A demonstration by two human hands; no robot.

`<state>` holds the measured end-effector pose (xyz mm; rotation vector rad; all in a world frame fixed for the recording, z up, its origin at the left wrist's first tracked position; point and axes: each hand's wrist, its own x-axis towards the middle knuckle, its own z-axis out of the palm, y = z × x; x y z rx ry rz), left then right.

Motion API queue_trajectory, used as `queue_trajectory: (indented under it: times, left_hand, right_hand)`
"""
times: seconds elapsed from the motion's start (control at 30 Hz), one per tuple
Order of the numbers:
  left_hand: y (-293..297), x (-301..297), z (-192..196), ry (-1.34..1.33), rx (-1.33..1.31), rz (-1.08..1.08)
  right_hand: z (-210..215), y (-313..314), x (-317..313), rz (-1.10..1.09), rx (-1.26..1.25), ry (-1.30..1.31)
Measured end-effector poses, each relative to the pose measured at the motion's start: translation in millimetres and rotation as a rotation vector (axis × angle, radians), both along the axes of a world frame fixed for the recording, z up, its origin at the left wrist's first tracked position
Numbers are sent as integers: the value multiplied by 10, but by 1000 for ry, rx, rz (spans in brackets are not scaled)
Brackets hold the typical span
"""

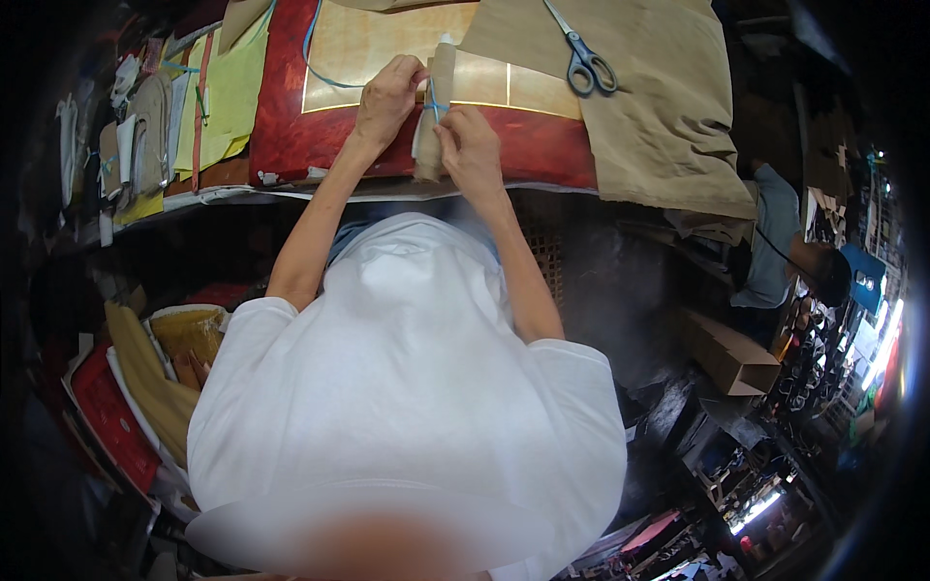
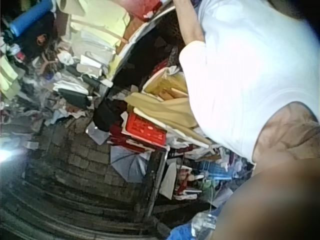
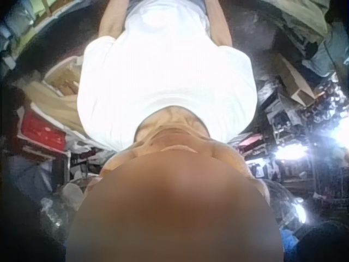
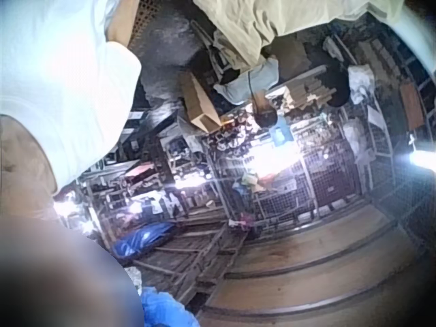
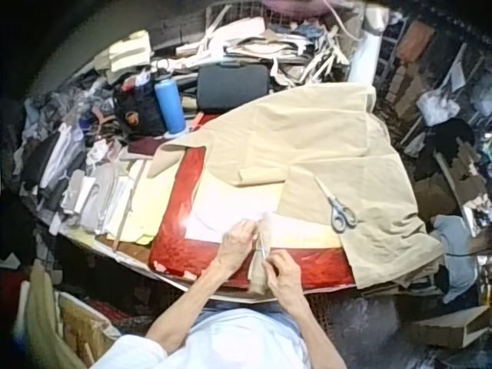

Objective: The person measures and marks a piece of fabric using a measuring tape and pencil, then cuts the fabric with scissors. They repeat the process with a second piece of fabric, measuring, marking, and cutting it to size.

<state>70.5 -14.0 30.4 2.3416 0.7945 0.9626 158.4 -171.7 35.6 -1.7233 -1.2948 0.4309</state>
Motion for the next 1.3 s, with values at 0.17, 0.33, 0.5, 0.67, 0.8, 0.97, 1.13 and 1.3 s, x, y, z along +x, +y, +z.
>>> queue_trajectory:
  times: [0.17, 0.33, 0.5, 0.67, 0.8, 0.97, 1.13, 1.3]
  left_hand:
    - [424, 3, 200, -111, 46, -135]
    - [494, -119, 230, -3, -56, -229]
    - [449, -222, 229, 2, -188, -205]
    - [431, -257, 272, 68, -88, -172]
    - [436, -316, 298, 195, 67, -74]
    - [429, -382, 291, 268, 25, -53]
    - [419, -374, 271, 178, -54, -68]
    - [365, -414, 310, 90, -131, -78]
  right_hand:
    - [24, -89, 211, 46, 55, -61]
    - [116, 24, 1373, -595, 69, -589]
    - [-102, -3, 1817, -501, -218, -699]
    - [5, 75, 2105, -459, -375, -757]
    - [178, 201, 2231, -369, -621, -504]
    - [266, -63, 1583, 7, -143, 842]
    - [153, -549, 344, 386, -229, 1386]
    - [145, -575, -66, 507, -306, 1586]
